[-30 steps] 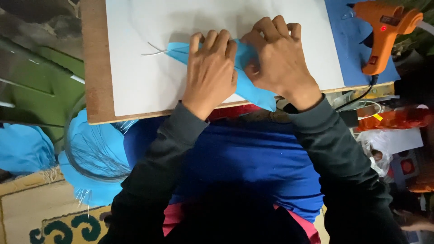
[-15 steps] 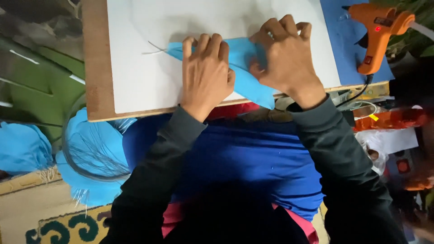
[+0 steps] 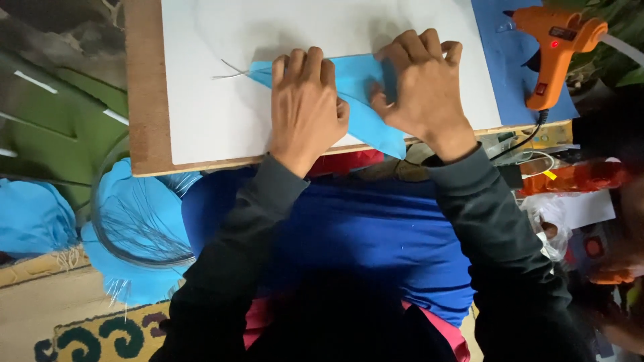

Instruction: The person is manually folding blue fabric and using a hot glue gun to create decorative petals.

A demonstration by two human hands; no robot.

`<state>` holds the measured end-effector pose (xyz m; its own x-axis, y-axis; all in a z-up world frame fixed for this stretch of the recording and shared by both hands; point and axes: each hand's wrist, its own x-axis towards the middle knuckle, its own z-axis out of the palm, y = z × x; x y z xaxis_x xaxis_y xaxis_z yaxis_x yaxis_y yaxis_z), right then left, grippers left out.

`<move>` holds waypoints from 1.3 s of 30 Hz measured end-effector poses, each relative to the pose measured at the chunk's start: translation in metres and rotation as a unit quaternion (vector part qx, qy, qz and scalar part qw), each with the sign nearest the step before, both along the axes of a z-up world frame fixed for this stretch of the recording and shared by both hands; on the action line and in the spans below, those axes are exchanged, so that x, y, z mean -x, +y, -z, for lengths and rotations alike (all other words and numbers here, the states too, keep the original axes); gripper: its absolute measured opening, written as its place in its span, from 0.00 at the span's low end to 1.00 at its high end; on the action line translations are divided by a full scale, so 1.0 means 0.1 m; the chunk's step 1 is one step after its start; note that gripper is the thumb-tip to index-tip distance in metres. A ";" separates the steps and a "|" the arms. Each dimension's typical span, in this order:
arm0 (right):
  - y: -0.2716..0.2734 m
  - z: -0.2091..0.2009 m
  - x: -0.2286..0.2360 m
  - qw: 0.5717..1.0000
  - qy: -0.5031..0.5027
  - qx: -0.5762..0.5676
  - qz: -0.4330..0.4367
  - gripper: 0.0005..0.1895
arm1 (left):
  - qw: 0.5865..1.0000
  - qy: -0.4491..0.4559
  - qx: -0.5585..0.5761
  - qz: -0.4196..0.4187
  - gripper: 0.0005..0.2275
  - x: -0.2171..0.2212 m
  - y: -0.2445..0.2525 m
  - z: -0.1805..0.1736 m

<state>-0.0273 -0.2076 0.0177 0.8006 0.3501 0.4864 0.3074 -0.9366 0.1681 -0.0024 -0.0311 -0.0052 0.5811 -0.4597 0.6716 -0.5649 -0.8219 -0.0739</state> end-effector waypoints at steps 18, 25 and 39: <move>-0.10 0.03 -0.01 0.999 -0.030 0.033 0.022 0.20 | 1.000 0.002 0.012 -0.020 0.11 0.01 -0.01 -0.03; -0.30 -0.16 0.09 0.983 0.090 -0.163 0.000 0.12 | 0.998 0.012 0.054 -0.012 0.08 0.05 0.03 -0.01; 0.08 -0.09 -0.08 0.993 0.058 -0.045 -0.092 0.26 | 1.000 0.010 0.010 0.028 0.14 0.08 0.04 -0.07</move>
